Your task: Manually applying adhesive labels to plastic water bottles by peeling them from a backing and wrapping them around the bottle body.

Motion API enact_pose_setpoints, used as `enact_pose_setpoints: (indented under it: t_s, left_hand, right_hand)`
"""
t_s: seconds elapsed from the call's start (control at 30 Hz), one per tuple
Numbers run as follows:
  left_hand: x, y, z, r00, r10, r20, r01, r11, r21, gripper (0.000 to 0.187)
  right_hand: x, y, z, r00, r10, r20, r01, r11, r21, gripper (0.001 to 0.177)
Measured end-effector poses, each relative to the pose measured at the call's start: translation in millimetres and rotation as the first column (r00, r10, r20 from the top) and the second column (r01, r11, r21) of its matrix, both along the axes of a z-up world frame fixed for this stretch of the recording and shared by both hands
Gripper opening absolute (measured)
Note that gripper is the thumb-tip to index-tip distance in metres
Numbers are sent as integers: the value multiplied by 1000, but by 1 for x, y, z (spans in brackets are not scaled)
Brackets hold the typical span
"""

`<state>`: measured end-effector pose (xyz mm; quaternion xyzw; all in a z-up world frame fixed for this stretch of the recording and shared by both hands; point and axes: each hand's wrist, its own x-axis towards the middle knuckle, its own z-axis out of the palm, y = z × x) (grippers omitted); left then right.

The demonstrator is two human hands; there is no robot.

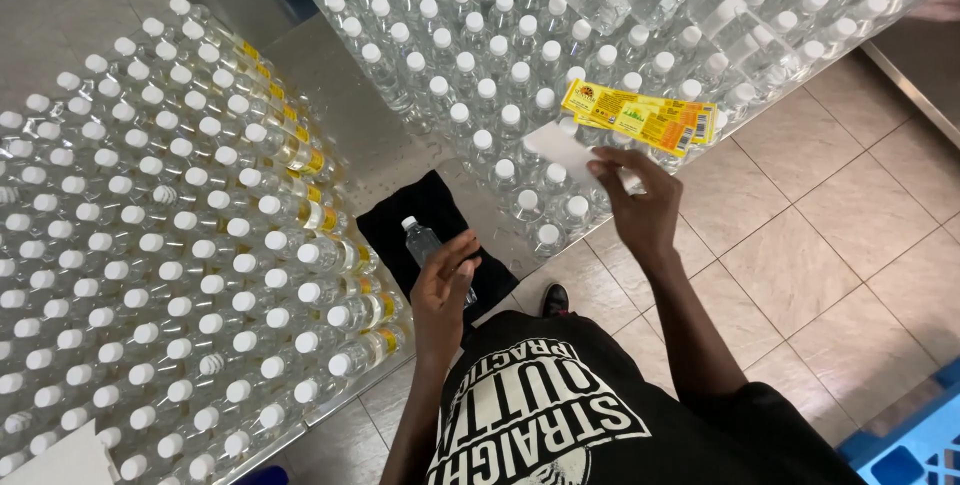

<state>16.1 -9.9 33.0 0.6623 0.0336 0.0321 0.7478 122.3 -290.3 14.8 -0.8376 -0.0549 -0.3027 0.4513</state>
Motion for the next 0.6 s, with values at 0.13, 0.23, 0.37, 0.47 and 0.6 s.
enact_pose_setpoints:
  t_s: [0.13, 0.23, 0.37, 0.47, 0.6]
  left_hand:
    - [21, -11, 33, 998, -11, 64, 13, 999, -41, 49]
    - [28, -14, 39, 995, 44, 86, -39, 998, -57, 51]
    - [30, -14, 28, 986, 145, 86, -141, 989, -50, 39]
    - [31, -18, 25, 983, 166, 80, -160, 984, -77, 36]
    - [27, -20, 27, 990, 124, 61, -119, 990, -83, 34]
  right_hand:
    - [-35, 50, 45, 925, 262, -276, -176, 937, 302, 18]
    - [-49, 66, 59, 876, 394, -277, -273, 880, 388, 22]
    - [-56, 78, 69, 901, 377, -217, -302, 901, 310, 22]
    - [-57, 82, 69, 960, 265, 96, -262, 964, -41, 27]
    - [-60, 95, 66, 942, 253, 222, -226, 964, -140, 34]
